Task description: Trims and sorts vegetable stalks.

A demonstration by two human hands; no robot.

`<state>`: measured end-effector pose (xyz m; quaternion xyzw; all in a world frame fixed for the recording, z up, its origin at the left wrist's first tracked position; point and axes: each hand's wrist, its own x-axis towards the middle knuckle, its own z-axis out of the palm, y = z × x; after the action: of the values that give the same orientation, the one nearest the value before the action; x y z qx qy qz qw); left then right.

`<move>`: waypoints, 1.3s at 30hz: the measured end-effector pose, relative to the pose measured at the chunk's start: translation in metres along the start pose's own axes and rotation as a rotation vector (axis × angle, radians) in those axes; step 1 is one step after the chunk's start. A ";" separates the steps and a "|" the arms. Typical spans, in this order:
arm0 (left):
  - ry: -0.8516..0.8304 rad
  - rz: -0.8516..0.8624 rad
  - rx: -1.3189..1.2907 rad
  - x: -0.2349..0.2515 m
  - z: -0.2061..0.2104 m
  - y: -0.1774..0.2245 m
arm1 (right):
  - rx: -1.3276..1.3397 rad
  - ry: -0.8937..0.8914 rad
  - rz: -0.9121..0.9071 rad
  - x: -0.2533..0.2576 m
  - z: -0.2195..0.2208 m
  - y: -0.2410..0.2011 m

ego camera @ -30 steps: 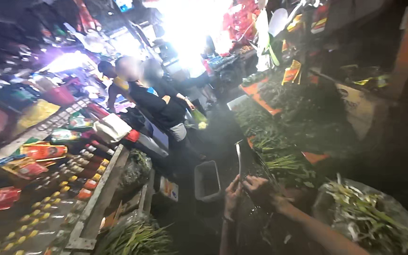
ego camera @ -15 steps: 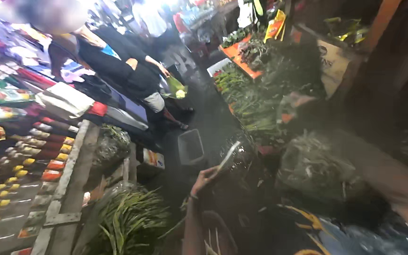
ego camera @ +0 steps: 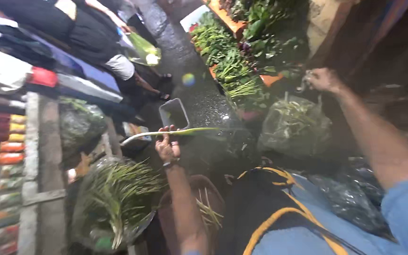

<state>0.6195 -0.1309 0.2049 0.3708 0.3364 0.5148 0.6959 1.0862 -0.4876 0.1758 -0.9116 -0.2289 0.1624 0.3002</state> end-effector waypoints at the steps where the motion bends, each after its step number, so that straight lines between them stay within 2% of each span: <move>1: 0.005 0.003 -0.035 0.000 0.001 -0.001 | -0.026 -0.021 0.005 0.001 0.006 0.002; 4: 0.044 0.001 -0.075 0.002 0.007 -0.004 | -0.197 -0.137 0.066 0.010 0.023 0.014; 8: 0.111 -0.006 -0.080 0.003 0.017 -0.002 | -0.500 -0.447 0.276 0.003 0.042 0.010; 11: 0.138 -0.008 -0.078 0.001 0.022 0.001 | -0.530 -0.386 0.322 -0.014 0.048 -0.005; 13: 0.153 -0.002 -0.057 -0.003 0.027 0.002 | -0.455 -0.276 0.230 -0.016 0.054 -0.014; 16: 0.155 0.028 -0.054 -0.005 0.034 -0.003 | -0.076 -0.150 -0.062 -0.014 0.082 -0.038; 18: 0.154 0.030 -0.051 -0.003 0.039 -0.008 | 0.152 -0.262 -0.189 -0.032 0.110 -0.072; 21: 0.118 0.028 -0.027 -0.008 0.051 -0.011 | 0.281 -0.698 -0.206 -0.072 0.139 -0.132; 25: -0.009 0.044 -0.052 -0.016 0.065 -0.004 | 0.552 -0.734 -0.350 -0.091 0.173 -0.174; 27: 0.024 0.033 -0.111 -0.019 0.073 0.004 | 0.709 -0.785 -0.240 -0.105 0.174 -0.196; 28: 0.030 0.037 -0.145 -0.018 0.074 0.006 | 0.749 -0.864 -0.199 -0.109 0.175 -0.200; 30: 0.007 0.053 -0.201 -0.015 0.072 0.006 | 0.806 -0.995 -0.154 -0.112 0.177 -0.202; 32: -0.042 0.070 -0.231 -0.014 0.068 0.006 | 0.803 -1.041 -0.155 -0.115 0.177 -0.204; 37: -0.061 0.062 -0.253 -0.015 0.065 0.006 | 0.635 -1.034 -0.237 -0.114 0.182 -0.201; 39: -0.047 0.053 -0.276 -0.015 0.067 0.005 | 0.529 -0.950 -0.291 -0.114 0.187 -0.199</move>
<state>0.6699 -0.1561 0.2440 0.2922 0.2359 0.5656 0.7342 0.8452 -0.3160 0.1747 -0.5910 -0.4139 0.5640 0.4016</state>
